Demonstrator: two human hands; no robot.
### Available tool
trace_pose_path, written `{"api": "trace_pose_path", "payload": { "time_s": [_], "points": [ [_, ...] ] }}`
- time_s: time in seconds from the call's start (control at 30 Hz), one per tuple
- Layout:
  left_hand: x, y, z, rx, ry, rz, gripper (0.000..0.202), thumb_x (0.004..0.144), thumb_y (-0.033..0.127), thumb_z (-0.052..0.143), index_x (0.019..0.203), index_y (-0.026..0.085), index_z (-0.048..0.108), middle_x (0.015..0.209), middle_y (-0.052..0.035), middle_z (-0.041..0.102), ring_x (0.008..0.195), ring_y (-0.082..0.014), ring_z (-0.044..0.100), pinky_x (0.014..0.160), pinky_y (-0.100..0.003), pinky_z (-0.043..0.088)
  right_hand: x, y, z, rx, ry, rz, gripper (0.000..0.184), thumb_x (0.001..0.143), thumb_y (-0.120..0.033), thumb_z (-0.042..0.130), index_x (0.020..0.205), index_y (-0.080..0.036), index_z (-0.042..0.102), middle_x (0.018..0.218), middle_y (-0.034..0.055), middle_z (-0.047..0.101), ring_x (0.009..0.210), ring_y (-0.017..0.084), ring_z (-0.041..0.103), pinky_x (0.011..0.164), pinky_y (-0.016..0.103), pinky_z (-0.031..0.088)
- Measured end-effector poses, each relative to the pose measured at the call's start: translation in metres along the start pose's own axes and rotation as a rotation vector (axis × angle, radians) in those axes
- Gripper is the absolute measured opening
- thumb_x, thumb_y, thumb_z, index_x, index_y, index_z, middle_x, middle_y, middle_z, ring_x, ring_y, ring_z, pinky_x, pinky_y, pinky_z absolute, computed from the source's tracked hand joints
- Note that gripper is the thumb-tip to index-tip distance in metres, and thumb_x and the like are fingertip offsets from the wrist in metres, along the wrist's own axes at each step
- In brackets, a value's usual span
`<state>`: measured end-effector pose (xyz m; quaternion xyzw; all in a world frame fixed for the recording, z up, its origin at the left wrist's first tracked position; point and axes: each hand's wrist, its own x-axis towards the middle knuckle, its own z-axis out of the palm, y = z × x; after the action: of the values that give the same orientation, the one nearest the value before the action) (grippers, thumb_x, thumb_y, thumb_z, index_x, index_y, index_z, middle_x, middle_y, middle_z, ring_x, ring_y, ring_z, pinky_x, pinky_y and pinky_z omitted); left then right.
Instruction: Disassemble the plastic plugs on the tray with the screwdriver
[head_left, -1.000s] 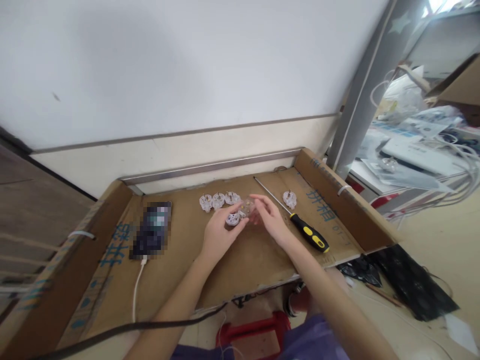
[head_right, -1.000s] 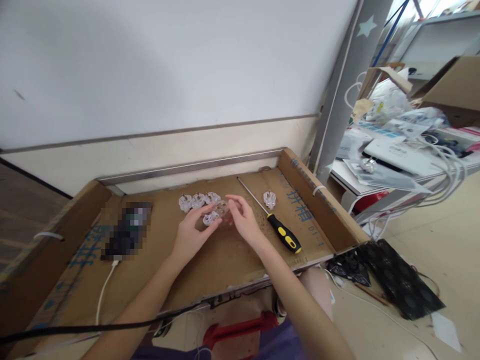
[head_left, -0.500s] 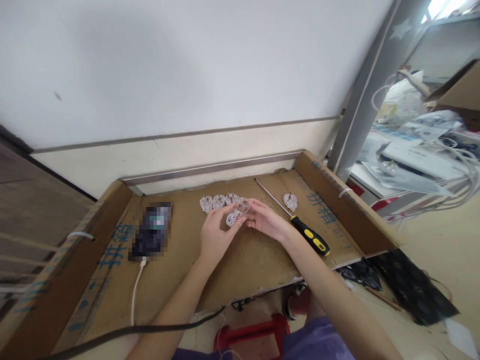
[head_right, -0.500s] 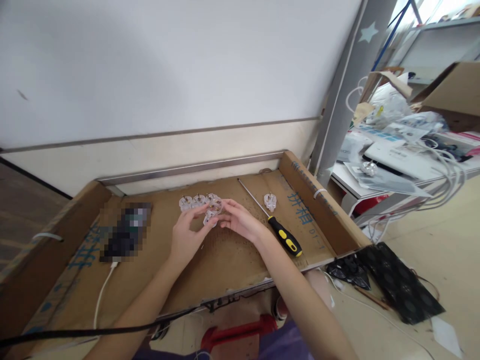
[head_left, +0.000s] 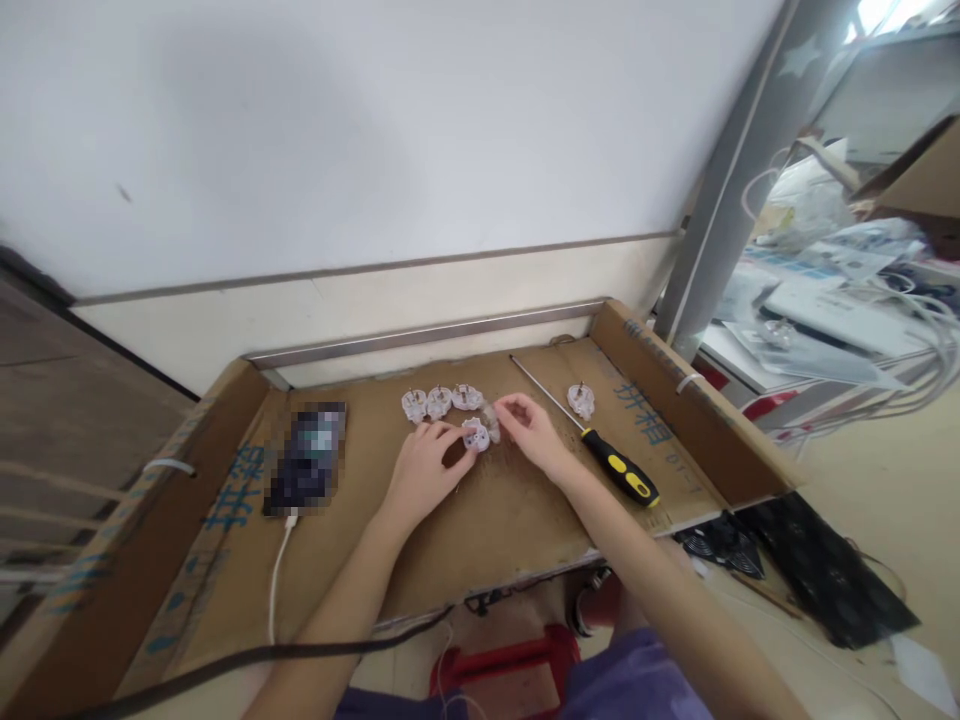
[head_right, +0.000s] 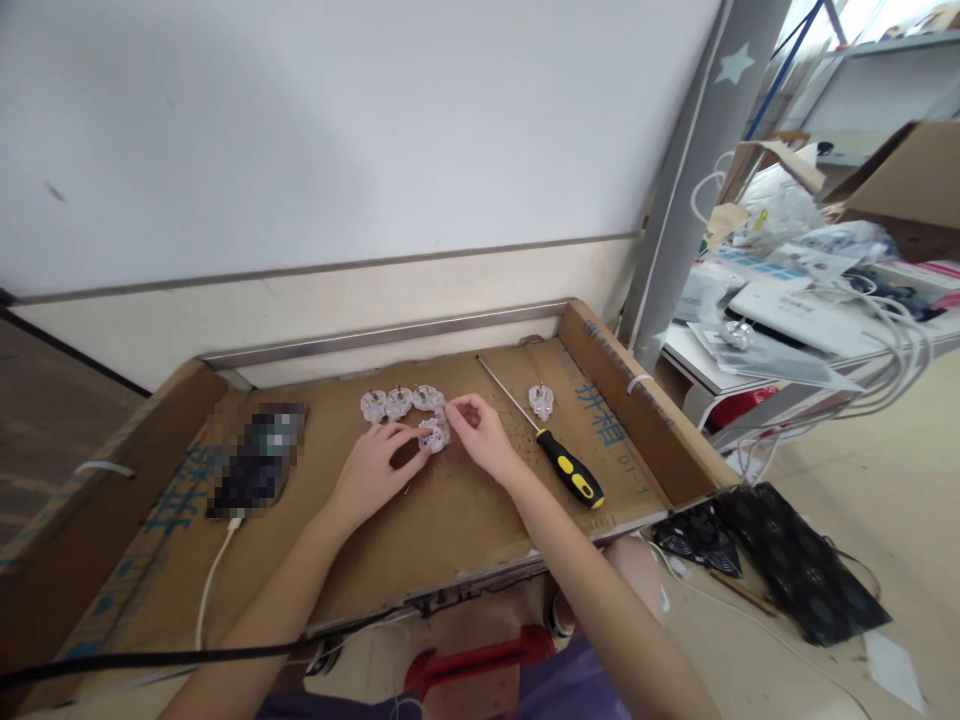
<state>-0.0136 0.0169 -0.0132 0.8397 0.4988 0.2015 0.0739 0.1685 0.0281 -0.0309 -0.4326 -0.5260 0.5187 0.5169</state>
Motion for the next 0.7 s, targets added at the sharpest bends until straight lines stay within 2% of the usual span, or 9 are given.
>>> {"api": "trace_pose_path", "payload": {
  "time_s": [0.1,0.27,0.33,0.43,0.53,0.63,0.7],
  "points": [
    [0.001,0.007,0.002,0.034,-0.009,0.015,0.032,0.082,0.042,0.054,0.106,0.022,0.064,0.094,-0.0057,0.063,0.09,-0.0233,0.054,0.08,-0.037,0.043,-0.006,0.001,0.008,-0.173,0.044,-0.115,0.029,0.087,-0.037,0.05,0.097,-0.01,0.055,0.091,0.0038,0.056,0.081,0.009,0.054,0.077,0.027,0.049],
    [0.006,0.012,0.003,0.03,0.042,-0.047,0.057,0.076,0.052,0.059,0.125,0.024,0.051,0.113,-0.0062,0.06,0.104,-0.0263,0.051,0.088,-0.04,0.041,-0.009,0.0,0.009,-0.34,0.155,-0.209,0.031,0.089,-0.039,0.047,0.099,-0.011,0.055,0.091,0.0042,0.056,0.081,0.009,0.054,0.077,0.028,0.049],
    [0.009,0.014,0.004,0.04,0.04,-0.036,0.05,0.076,0.052,0.059,0.118,0.025,0.056,0.112,-0.0056,0.061,0.104,-0.0269,0.051,0.089,-0.042,0.04,-0.008,0.0,0.008,-0.377,0.206,-0.225,0.032,0.089,-0.039,0.047,0.101,-0.011,0.055,0.092,0.0045,0.056,0.083,0.009,0.054,0.077,0.028,0.049],
    [0.01,0.014,0.004,0.014,0.019,0.009,0.034,0.081,0.036,0.054,0.112,0.023,0.059,0.113,-0.0049,0.062,0.106,-0.0254,0.052,0.091,-0.041,0.04,-0.007,0.0,0.008,-0.421,0.26,-0.243,0.032,0.089,-0.039,0.047,0.1,-0.01,0.055,0.092,0.0046,0.056,0.083,0.009,0.054,0.077,0.028,0.049],
    [0.009,0.013,0.004,-0.057,0.033,0.032,0.041,0.083,0.019,0.045,0.123,0.021,0.051,0.123,-0.0047,0.058,0.113,-0.0223,0.05,0.096,-0.039,0.038,-0.006,0.002,0.008,-0.461,0.274,-0.26,0.032,0.089,-0.039,0.046,0.099,-0.01,0.055,0.091,0.0043,0.056,0.082,0.009,0.055,0.076,0.028,0.049],
    [0.008,0.012,0.004,0.0,0.1,-0.064,0.041,0.083,0.031,0.05,0.123,0.022,0.051,0.122,-0.0067,0.058,0.111,-0.0259,0.05,0.094,-0.041,0.039,-0.006,0.003,0.007,-0.508,0.276,-0.279,0.031,0.09,-0.039,0.046,0.1,-0.01,0.055,0.091,0.0043,0.057,0.081,0.009,0.055,0.075,0.027,0.049],
    [0.008,0.012,0.005,0.057,0.092,-0.102,0.041,0.08,0.043,0.055,0.116,0.023,0.056,0.114,-0.0075,0.061,0.105,-0.0282,0.052,0.09,-0.043,0.041,-0.007,0.003,0.007,-0.55,0.276,-0.293,0.031,0.09,-0.038,0.045,0.1,-0.01,0.055,0.092,0.0044,0.056,0.081,0.009,0.055,0.075,0.027,0.049]
  ]
}}
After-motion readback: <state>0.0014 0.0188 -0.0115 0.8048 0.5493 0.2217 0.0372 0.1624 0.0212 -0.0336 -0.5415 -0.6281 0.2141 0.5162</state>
